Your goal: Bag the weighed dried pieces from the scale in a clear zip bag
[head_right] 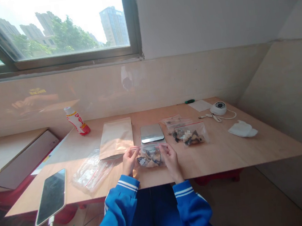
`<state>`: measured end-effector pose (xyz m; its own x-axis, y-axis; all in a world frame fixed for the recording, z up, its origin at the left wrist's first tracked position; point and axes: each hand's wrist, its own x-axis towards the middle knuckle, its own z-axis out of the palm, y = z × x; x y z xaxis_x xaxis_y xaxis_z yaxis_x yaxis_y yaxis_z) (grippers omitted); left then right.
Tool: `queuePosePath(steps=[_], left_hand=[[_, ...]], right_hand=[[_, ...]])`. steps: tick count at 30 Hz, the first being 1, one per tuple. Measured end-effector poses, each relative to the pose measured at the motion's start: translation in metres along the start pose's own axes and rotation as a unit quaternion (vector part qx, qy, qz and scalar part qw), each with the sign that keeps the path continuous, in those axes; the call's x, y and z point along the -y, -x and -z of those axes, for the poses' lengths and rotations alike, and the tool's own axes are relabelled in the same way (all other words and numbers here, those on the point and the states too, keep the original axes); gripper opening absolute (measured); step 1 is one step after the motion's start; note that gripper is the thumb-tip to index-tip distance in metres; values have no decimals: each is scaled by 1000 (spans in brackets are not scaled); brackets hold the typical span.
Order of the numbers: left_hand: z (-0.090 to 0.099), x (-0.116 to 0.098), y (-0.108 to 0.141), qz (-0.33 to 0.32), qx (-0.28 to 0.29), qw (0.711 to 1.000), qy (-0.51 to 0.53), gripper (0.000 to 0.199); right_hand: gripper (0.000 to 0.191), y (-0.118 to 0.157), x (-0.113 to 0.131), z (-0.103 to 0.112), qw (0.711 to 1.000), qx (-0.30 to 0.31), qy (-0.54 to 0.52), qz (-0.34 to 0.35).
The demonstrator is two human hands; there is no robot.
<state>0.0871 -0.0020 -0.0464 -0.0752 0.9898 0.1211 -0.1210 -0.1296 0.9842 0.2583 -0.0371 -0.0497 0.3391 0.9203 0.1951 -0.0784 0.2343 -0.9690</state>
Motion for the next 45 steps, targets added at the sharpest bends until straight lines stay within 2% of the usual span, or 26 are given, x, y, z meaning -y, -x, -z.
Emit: queuePosePath(steps=[16, 20, 25, 28, 33, 45], left_hand=[[3, -2, 0, -4, -8, 1000, 1, 30], [2, -3, 0, -5, -6, 1000, 9, 27], [-1, -4, 1, 22, 25, 999, 40, 33], [-1, -1, 3, 35, 48, 996, 67, 33], [-1, -1, 4, 25, 50, 997, 56, 26], [-4, -11, 8, 30, 23, 999, 39, 25]], right_hand=[[33, -3, -7, 3, 996, -68, 61, 4], [32, -1, -3, 2, 998, -52, 46, 5], [31, 3, 2, 2, 997, 23, -53, -43], [35, 4, 5, 0, 996, 45, -55, -56], [30, 2, 4, -2, 999, 24, 2, -33], [29, 3, 0, -2, 999, 5, 39, -16]])
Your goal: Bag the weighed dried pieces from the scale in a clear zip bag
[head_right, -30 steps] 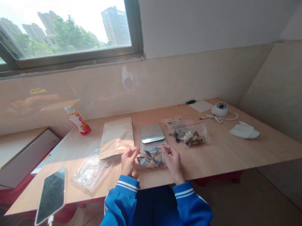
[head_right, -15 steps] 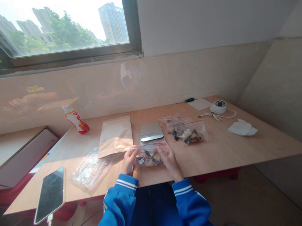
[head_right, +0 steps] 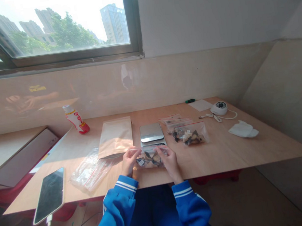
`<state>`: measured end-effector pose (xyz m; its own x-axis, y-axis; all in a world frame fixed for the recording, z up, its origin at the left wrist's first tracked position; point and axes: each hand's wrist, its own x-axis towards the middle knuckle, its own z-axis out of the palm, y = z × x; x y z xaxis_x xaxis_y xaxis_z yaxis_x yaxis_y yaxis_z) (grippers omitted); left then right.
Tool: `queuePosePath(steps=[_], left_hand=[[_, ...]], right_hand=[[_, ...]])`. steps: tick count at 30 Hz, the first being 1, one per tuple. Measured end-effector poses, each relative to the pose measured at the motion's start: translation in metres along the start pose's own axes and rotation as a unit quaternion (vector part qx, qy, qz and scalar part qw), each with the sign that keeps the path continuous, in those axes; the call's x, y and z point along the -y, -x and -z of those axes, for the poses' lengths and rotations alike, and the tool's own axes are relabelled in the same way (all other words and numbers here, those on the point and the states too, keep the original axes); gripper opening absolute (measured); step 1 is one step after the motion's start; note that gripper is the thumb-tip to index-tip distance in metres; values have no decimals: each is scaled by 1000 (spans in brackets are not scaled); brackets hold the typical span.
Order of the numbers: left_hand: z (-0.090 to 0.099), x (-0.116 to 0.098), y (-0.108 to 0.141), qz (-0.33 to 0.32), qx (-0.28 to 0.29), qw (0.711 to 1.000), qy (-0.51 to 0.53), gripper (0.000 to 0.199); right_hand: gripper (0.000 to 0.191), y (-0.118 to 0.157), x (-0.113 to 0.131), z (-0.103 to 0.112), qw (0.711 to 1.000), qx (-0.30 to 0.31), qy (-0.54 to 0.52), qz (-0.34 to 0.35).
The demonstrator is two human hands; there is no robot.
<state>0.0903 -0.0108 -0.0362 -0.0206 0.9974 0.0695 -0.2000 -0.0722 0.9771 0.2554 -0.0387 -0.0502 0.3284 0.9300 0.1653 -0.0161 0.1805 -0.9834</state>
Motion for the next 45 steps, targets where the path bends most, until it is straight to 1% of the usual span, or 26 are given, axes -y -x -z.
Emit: queuePosePath(steps=[5, 10, 14, 16, 20, 23, 32, 37, 42, 45], left_hand=[[-1, -2, 1, -8, -2, 1000, -1, 25], [0, -1, 0, 0, -3, 1000, 4, 26], [1, 0, -1, -2, -10, 1000, 6, 28], [1, 0, -1, -2, -12, 1000, 3, 27], [3, 3, -3, 0, -4, 1000, 4, 27], [3, 4, -3, 0, 0, 1000, 5, 26], [2, 1, -2, -2, -3, 1000, 0, 26], [1, 0, -1, -10, -10, 1000, -8, 29], [3, 3, -2, -9, 0, 1000, -17, 25], [3, 4, -2, -9, 12, 1000, -14, 24]], right_hand=[[28, 0, 1, 0, 999, -2, 24, 23], [29, 0, 1, 0, 1000, 0, 2, -4], [32, 1, 2, 0, 999, 29, -23, -12], [35, 1, 4, 0, 999, 34, -31, -11], [31, 1, 5, 0, 999, 18, -25, -12], [29, 0, 3, 0, 1000, 14, -15, 1], [30, 0, -1, 1, 1000, -7, 5, 10], [26, 0, -4, 2, 1000, -9, 17, 19], [25, 0, -3, 1, 1000, -12, 8, 15], [26, 1, 0, 2, 1000, 1, -6, 0]])
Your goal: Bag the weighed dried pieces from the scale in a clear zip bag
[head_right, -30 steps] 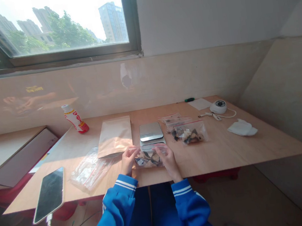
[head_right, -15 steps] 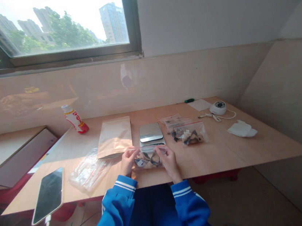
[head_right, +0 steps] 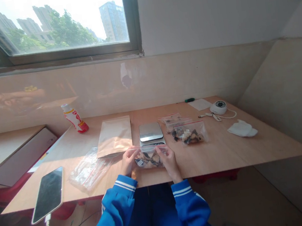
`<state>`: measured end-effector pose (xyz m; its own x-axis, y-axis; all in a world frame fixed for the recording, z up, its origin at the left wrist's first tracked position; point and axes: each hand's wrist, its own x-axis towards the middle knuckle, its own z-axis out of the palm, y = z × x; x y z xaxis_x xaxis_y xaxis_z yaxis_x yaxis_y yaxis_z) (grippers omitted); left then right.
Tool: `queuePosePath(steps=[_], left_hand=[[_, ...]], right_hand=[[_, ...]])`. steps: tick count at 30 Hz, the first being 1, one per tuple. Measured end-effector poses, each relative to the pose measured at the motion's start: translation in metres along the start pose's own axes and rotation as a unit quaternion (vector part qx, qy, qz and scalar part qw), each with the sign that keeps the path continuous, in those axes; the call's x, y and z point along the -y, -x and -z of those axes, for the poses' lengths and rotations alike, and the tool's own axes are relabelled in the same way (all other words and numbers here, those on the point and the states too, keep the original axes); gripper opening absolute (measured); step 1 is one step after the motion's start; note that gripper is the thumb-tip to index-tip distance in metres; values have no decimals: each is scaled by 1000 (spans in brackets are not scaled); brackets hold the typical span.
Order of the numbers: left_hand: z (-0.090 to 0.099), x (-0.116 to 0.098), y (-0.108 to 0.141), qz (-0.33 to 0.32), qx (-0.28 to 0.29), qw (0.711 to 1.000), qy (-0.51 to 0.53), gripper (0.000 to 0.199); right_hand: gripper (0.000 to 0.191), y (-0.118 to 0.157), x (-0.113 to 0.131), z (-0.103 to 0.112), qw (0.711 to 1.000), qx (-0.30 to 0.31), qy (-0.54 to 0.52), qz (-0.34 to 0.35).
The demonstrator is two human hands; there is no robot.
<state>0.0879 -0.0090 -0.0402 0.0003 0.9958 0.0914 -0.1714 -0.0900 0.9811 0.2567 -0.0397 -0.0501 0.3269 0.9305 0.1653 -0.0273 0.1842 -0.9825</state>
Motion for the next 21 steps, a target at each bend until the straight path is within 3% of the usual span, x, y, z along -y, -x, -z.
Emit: queuePosePath(steps=[6, 10, 21], left_hand=[[1, -4, 2, -2, 50, 999, 17, 23], [1, -5, 4, 3, 58, 998, 4, 25], [0, -1, 3, -1, 12, 1000, -2, 25]], right_hand=[[30, 0, 6, 3, 996, 75, -28, -25], [30, 1, 11, 4, 995, 96, -14, -4], [29, 1, 8, 3, 995, 103, 5, 4]])
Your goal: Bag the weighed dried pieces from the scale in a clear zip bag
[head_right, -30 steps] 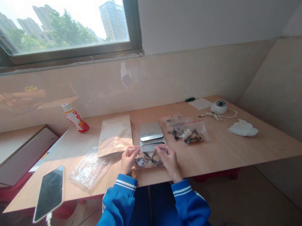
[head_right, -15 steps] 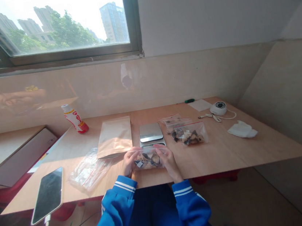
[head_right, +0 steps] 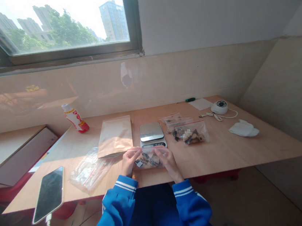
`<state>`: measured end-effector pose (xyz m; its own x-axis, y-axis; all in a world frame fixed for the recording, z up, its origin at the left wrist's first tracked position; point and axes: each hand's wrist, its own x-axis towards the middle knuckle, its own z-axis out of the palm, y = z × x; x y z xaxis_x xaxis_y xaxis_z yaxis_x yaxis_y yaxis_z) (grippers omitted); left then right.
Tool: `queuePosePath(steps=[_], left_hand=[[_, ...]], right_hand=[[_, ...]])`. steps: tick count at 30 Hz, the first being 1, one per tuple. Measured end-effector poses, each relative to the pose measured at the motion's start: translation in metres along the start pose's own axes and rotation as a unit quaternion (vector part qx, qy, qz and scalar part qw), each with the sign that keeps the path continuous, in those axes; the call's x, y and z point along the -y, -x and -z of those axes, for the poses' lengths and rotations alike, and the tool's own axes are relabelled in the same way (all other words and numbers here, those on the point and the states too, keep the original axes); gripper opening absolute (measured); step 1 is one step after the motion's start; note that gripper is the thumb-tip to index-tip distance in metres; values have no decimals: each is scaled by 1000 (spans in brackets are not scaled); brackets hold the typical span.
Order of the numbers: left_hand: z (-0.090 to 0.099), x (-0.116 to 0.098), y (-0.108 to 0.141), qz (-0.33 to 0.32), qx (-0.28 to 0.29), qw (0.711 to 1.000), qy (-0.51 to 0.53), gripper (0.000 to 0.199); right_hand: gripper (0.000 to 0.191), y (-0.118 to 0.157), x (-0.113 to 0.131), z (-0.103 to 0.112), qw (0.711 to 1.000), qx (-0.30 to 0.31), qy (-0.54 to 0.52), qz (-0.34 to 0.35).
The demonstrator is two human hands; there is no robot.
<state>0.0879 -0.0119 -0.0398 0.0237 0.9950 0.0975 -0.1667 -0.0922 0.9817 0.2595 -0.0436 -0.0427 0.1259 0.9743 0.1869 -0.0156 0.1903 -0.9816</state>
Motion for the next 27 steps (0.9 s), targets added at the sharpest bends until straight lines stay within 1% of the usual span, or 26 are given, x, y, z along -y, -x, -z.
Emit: queuePosePath(steps=[6, 12, 19, 24, 27], left_hand=[[0, 2, 0, 1, -12, 1000, -6, 25], [0, 2, 1, 3, -17, 1000, -22, 24], [-2, -1, 1, -29, -36, 995, -91, 23], [-1, -1, 2, -35, -53, 994, -85, 25], [-1, 0, 2, -12, -48, 997, -67, 28]], right_hand=[[25, -2, -3, -4, 999, -39, 32, 18], [21, -2, -5, -3, 997, -54, 39, 32], [17, -1, -5, -5, 996, -62, 46, 38], [20, -1, -4, -7, 996, -57, 50, 39], [24, -1, -4, -6, 997, -52, 44, 31]])
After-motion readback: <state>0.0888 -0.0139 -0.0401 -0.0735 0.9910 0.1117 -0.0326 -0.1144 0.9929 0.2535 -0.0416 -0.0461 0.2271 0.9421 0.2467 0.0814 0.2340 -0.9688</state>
